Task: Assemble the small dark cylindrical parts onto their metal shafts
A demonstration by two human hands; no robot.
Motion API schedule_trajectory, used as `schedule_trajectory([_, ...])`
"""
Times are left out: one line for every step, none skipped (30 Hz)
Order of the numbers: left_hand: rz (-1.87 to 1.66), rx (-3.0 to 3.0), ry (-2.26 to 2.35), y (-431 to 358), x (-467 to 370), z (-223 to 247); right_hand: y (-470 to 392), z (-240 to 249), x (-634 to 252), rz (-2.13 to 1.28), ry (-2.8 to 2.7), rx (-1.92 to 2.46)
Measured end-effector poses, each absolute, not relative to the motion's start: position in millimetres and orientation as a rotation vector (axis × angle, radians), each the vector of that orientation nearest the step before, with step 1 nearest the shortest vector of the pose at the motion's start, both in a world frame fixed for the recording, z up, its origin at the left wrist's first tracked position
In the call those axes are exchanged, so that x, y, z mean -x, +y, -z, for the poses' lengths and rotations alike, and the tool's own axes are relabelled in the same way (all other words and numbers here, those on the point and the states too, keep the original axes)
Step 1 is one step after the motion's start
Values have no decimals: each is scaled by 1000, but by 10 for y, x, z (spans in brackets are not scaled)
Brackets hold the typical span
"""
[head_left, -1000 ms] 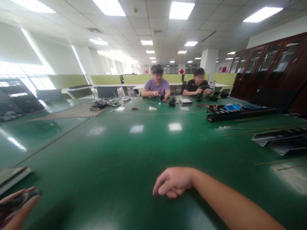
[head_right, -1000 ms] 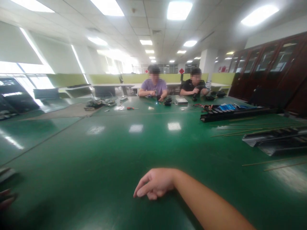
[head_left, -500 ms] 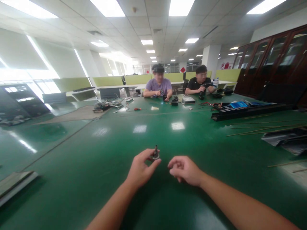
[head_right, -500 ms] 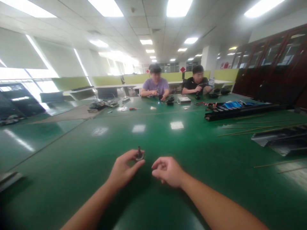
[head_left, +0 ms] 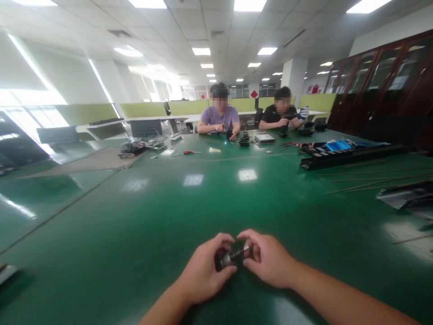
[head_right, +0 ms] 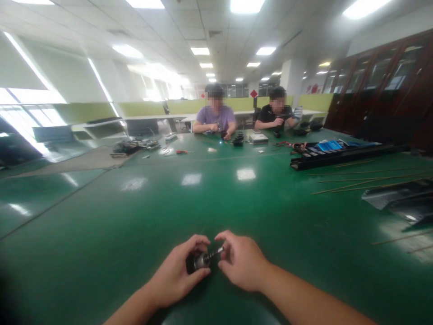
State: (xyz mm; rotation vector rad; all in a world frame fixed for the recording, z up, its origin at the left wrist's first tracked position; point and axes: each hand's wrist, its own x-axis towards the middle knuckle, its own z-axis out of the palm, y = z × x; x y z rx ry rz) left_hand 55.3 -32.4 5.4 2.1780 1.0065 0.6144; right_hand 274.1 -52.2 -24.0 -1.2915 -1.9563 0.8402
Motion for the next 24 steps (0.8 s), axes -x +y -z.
schedule_trajectory([-615,-2166,1006,-330,-558,-44,-526,236,-2744,-833,-1960,1293])
schedule_trajectory([-624,-2160,1013,-334,-561,-35,-529,234,-2746,-826,-1962,1290])
schedule_trajectory([-635,-2158,1026,-336,-563,-25,-533,235,-2746,-821,-1963,1284])
schedule_trajectory([-646,-2159,1040,-336,-563,-17,-537,236,-2746,-819,-1962,1276])
schedule_trajectory([-656,-2161,1054,-334,-564,-9,-540,239,-2745,-823,-1960,1266])
schedule_trajectory([-668,-2165,1064,-331,-565,-1,-544,242,-2744,-830,-1954,1256])
schedule_trajectory([-677,-2170,1066,-327,-566,5,-547,244,-2743,-839,-1946,1248])
schedule_trajectory([-682,-2177,1063,-323,-567,10,-550,244,-2742,-848,-1936,1241])
schedule_trajectory([-684,-2186,1054,-319,-569,15,-554,243,-2741,-855,-1927,1233])
schedule_trajectory([-683,-2196,1040,-316,-570,18,-558,242,-2740,-856,-1921,1226])
schedule_trajectory([-681,-2207,1023,-314,-570,21,-561,239,-2739,-851,-1919,1217])
schedule_trajectory([-676,-2216,1006,-313,-570,23,-564,237,-2738,-840,-1921,1208])
schedule_trajectory([-671,-2222,990,-313,-569,23,-566,235,-2737,-827,-1925,1200])
schedule_trajectory([-669,-2224,978,-314,-569,22,-566,234,-2736,-812,-1928,1194])
schedule_trajectory([-667,-2224,970,-314,-569,19,-567,234,-2735,-800,-1931,1191])
schedule_trajectory([-667,-2223,968,-315,-570,14,-566,234,-2733,-793,-1934,1190])
schedule_trajectory([-667,-2220,971,-316,-572,9,-565,235,-2732,-789,-1936,1190])
schedule_trajectory([-667,-2218,975,-317,-575,3,-564,235,-2731,-787,-1938,1192])
schedule_trajectory([-665,-2215,979,-319,-578,-4,-564,233,-2731,-785,-1941,1195])
schedule_trajectory([-662,-2211,983,-320,-581,-10,-565,230,-2731,-783,-1945,1198])
schedule_trajectory([-660,-2208,984,-322,-584,-15,-566,226,-2731,-783,-1948,1201])
schedule_trajectory([-658,-2206,983,-323,-585,-19,-568,220,-2732,-784,-1950,1205])
schedule_trajectory([-657,-2205,978,-324,-586,-21,-571,214,-2732,-788,-1950,1207])
schedule_trajectory([-656,-2206,974,-325,-585,-22,-573,208,-2732,-792,-1951,1208])
